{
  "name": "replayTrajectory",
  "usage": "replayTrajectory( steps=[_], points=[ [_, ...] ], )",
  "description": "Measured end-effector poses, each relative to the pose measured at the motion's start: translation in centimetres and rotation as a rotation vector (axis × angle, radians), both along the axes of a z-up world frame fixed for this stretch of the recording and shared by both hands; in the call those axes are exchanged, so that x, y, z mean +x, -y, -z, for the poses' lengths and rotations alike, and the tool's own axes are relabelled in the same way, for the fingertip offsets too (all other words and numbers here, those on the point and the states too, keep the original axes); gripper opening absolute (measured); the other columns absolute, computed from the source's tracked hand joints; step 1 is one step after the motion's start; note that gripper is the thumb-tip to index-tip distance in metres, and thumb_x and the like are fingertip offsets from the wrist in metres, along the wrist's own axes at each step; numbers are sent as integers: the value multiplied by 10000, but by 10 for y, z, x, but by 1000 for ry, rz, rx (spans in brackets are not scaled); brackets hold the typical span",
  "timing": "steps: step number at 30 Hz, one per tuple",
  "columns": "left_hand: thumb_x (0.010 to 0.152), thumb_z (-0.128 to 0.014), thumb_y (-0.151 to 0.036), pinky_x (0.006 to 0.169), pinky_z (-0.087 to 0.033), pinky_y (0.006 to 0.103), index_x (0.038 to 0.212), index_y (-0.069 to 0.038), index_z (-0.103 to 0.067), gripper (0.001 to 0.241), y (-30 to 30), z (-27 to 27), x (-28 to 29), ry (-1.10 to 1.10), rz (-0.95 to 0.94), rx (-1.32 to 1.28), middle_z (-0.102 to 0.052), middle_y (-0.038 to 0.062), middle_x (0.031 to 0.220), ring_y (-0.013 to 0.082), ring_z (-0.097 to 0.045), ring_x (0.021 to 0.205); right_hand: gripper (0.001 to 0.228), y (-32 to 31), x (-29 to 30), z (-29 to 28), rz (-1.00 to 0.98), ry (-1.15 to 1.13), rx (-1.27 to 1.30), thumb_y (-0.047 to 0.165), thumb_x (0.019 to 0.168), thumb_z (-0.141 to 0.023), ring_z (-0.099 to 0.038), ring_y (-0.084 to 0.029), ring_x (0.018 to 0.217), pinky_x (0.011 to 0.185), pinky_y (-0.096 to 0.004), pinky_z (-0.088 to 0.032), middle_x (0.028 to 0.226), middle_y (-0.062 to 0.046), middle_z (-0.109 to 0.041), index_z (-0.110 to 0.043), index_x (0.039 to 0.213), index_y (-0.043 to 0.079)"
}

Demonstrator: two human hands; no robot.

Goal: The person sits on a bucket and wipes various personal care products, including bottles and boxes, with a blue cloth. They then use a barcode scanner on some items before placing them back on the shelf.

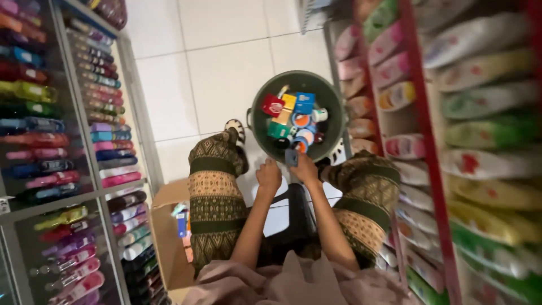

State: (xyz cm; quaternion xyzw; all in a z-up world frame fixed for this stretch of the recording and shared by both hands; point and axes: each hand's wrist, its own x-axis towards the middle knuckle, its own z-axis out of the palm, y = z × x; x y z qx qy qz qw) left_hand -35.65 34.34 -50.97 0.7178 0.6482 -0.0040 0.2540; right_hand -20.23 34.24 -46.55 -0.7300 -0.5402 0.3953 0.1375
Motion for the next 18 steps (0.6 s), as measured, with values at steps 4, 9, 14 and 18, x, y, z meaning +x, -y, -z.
replayTrajectory(
  steps=[4, 9, 14, 18],
  points=[
    [808, -682, -130, 829, -524, 511, 1152, -77, -644, 350, -6, 64, -10, -175, 142, -66, -603, 116, 1238, 311, -586, 1149, 633, -4, -12, 83, -146, 153, -235, 306, 775, -799, -611, -380, 1234, 945, -506, -531, 1332, -173, -639, -586, 1348, 143],
    [853, -668, -149, 1042, -447, 462, 1289, -73, -630, 444, -11, 117, 12, -200, 217, 68, -591, 91, 1362, 283, -524, 1310, 794, -9, -26, 104, -121, 207, -158, 181, 673, -825, -531, -374, 1321, 919, -482, -547, 1510, -162, -482, -510, 1401, 156],
    [856, -635, -202, 1135, -332, 507, 1382, -46, -568, 553, -9, 171, 16, -282, 307, -13, -516, 95, 1487, 276, -432, 1395, 857, -32, -33, 112, -66, 209, -320, 159, 722, -809, -511, -358, 1338, 929, -484, -546, 1567, -145, -429, -436, 1493, 169],
    [949, -599, -161, 1233, -243, 528, 1474, -110, -537, 532, -18, 161, 3, -365, 320, -6, -507, 32, 1512, 205, -371, 1477, 856, -13, -38, 146, -53, 203, -262, 104, 722, -777, -492, -332, 1372, 962, -453, -542, 1550, -135, -456, -431, 1504, 137]
  ],
)
